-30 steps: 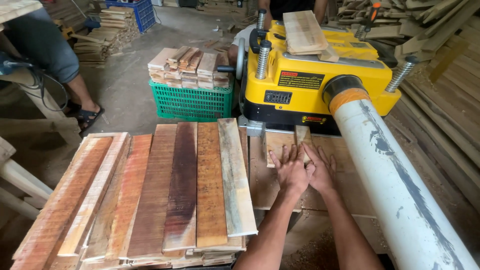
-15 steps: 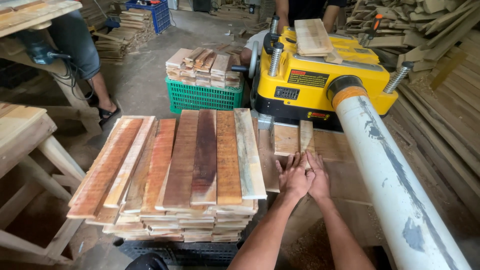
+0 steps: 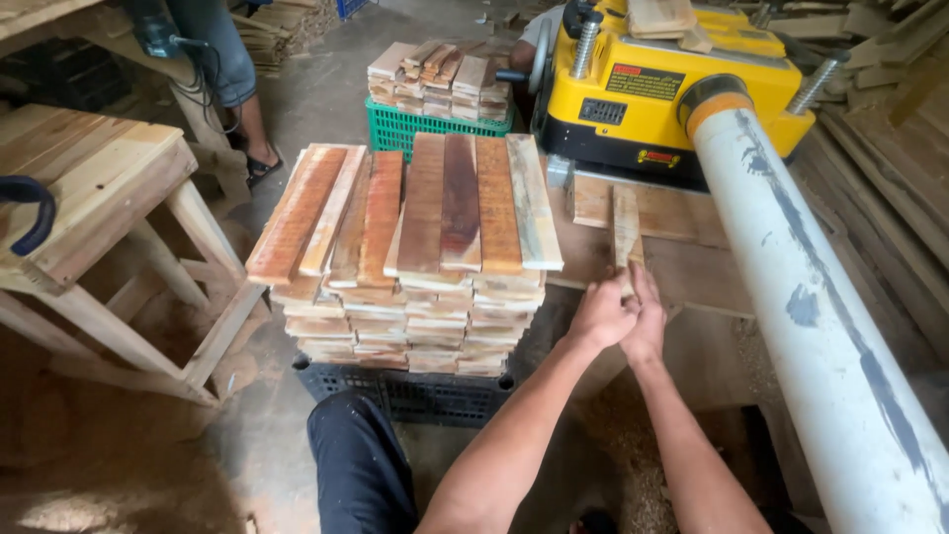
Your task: Feeding wooden boards into a thickness planer machine to smooth their surfaces.
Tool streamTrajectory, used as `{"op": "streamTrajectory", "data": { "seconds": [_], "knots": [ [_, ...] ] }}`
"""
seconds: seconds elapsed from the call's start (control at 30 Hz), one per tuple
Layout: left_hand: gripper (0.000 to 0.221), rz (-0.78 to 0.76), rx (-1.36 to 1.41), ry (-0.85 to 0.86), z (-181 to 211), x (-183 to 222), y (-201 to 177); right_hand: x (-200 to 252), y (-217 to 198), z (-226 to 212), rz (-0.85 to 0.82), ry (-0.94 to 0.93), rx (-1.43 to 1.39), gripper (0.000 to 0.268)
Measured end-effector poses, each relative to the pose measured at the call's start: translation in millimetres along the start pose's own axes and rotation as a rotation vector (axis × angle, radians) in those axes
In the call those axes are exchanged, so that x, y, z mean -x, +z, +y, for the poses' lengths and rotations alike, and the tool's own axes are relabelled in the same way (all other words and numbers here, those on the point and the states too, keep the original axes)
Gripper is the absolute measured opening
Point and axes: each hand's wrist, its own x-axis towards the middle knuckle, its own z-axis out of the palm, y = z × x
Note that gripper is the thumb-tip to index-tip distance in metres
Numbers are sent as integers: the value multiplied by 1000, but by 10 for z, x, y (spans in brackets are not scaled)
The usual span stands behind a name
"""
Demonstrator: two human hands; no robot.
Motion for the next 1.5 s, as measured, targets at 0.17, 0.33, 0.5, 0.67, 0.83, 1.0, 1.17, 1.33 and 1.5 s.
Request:
{"op": "streamTrajectory", "data": {
  "seconds": [0.17,0.33,0.5,0.67,0.83,1.0,1.17,1.33,1.5],
  "knots": [
    [52,121,73,104,498,267,-368,-18,-121,-649,52,-124,-22,65],
    [54,282,126,253,954,568,-1089,-156,-108,-1416,23,-320,-40,67],
    [49,511,172,352,857,876,-1727,-211,415,-1895,-38,-462,-95,68],
    [45,726,94,363,526,1211,-2487,-8,1228,-2458,-137,-509,-150,68],
    [46,778,145,219,219,1622,-3092,324,1920,-2843,-219,-538,-201,67],
    [45,785,274,46,-352,1704,-3351,514,2327,-2918,-267,-455,89,53],
    [51,710,58,12,-818,1561,-3505,549,2541,-2926,-331,-466,663,55],
    [39,686,-533,163,-1034,1428,-3504,500,2528,-2900,-438,-569,1033,57],
    [41,771,-563,185,-858,1390,-3448,590,2122,-3066,-363,-788,648,56]
  ]
}}
